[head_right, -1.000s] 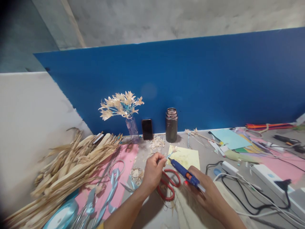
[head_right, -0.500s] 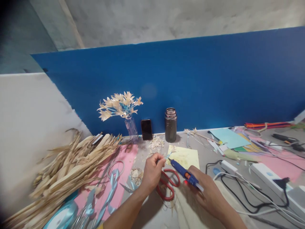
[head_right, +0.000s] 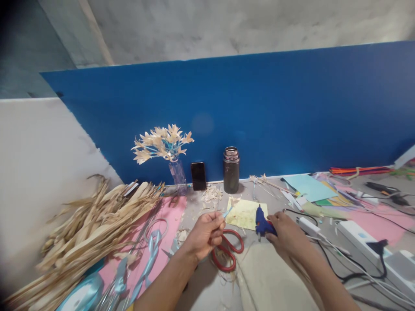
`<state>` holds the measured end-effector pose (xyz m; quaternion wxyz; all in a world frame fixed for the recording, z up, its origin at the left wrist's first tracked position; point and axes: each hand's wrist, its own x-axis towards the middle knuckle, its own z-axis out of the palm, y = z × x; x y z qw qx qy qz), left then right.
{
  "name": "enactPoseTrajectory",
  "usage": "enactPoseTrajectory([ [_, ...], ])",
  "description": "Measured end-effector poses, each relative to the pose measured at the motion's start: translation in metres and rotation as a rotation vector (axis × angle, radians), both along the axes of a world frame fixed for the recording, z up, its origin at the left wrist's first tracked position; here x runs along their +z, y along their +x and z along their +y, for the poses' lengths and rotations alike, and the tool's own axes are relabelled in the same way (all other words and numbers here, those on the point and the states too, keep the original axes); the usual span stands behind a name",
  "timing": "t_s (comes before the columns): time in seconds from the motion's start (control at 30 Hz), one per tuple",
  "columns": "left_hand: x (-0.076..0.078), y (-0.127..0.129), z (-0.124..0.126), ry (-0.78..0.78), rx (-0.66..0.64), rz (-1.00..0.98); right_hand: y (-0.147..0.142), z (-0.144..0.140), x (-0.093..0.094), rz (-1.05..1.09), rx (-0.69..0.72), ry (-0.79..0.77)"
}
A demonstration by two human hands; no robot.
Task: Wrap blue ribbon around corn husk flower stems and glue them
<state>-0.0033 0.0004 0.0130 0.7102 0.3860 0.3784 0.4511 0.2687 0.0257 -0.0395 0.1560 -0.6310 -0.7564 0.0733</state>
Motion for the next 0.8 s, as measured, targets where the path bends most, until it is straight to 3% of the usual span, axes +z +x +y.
enactPoseTrajectory([
  [0.1,0.004,-0.003,-0.004,-0.059,-0.11,-0.094,-0.009,-0.009,0.011,0.212,0.06,-0.018],
  [0.23,0.003,-0.004,-0.008,-0.144,-0.266,-0.266,-0.046,-0.031,0.027,1.016,0.095,-0.232],
  [0.37,-0.001,-0.004,-0.012,-0.184,-0.367,-0.309,-0.079,-0.043,0.035,1.469,0.104,-0.39],
  [0.57,0.0,-0.004,-0.015,-0.219,-0.455,-0.312,-0.089,-0.048,0.043,1.664,0.155,-0.474],
  [0.7,0.004,-0.003,-0.018,-0.212,-0.496,-0.285,-0.091,-0.052,0.046,1.716,0.166,-0.419],
  [0.8,0.004,0.001,-0.023,-0.156,-0.457,-0.231,-0.094,-0.055,0.048,1.739,0.151,-0.419],
])
